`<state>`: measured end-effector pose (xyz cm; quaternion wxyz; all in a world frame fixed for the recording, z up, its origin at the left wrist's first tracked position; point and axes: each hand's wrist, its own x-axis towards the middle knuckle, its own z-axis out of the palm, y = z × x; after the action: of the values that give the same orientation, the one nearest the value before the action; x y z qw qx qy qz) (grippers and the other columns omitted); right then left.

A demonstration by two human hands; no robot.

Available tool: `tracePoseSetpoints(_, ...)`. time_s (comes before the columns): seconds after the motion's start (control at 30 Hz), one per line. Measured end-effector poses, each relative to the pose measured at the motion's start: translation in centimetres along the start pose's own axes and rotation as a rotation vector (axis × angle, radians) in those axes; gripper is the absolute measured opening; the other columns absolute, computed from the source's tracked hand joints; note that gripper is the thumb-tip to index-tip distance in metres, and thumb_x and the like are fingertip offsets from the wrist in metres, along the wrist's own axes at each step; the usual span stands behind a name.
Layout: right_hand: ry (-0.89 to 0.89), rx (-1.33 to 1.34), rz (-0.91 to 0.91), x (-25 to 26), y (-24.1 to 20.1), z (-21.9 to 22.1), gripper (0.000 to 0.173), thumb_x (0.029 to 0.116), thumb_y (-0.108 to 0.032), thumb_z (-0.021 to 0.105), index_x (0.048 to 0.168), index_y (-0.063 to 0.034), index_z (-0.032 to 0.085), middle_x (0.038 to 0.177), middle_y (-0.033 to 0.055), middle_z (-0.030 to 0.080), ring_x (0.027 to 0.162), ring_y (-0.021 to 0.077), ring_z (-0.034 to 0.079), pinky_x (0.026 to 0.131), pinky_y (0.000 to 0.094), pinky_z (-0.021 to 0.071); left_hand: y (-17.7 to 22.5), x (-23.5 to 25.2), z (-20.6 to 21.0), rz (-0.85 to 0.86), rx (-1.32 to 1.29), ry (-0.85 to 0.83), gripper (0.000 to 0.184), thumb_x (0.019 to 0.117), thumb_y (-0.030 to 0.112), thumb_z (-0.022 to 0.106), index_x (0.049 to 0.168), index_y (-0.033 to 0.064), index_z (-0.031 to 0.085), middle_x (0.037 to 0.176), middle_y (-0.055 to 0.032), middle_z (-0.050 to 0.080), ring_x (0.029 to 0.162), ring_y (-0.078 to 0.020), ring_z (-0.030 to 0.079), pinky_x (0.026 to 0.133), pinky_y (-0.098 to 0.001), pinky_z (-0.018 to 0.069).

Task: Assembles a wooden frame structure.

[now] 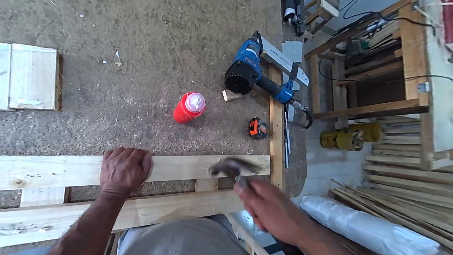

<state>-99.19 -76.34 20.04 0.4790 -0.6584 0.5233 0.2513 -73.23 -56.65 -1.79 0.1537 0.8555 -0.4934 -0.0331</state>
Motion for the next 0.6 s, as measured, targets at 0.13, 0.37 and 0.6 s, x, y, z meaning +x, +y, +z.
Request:
tracePoseSetpoints(0.13,0.606,0.213,-0.570,0.7,0.9,2.7,0.059,0.1041,-0.066,0.035,0.095,-0.0135,0.060,0.062,-0.0040,0.058,0.048,0.0107,0.059,0.042,0.0331,0.0552,0.3,0.2,-0.2,-0.011,-0.017,-0.025,0.053,0.1009,0.047,0.036,0.087,0.0116,0.073,0.085,-0.0104,0.073,0.088,-0.0332,0.070,0.081,-0.0544,0.0506)
tracePoseSetpoints(0.37,0.177,-0.164,-0.189,2.1,3.3,4.3,0.053,0.1052,-0.053,0.045,0.111,-0.0047,0.067,0.075,0.0075,0.063,0.066,0.0221,0.065,0.062,0.0446,0.0556,0.1,0.3,-0.1,-0.002,-0.005,0.012,0.053,0.0998,0.045,0.036,0.081,0.0109,0.072,0.079,-0.0106,0.072,0.084,-0.0336,0.070,0.077,-0.0548,0.0515)
tracePoseSetpoints(0.6,0.201,0.009,-0.055,2.0,2.9,2.3,0.054,0.1076,-0.053,0.038,0.101,-0.0044,0.062,0.068,0.0039,0.057,0.056,0.0167,0.060,0.055,0.0376,0.0550,0.2,0.2,-0.1,-0.010,-0.005,-0.013,0.055,0.1006,0.047,0.035,0.083,0.0102,0.071,0.080,-0.0114,0.071,0.085,-0.0339,0.070,0.078,-0.0551,0.0505)
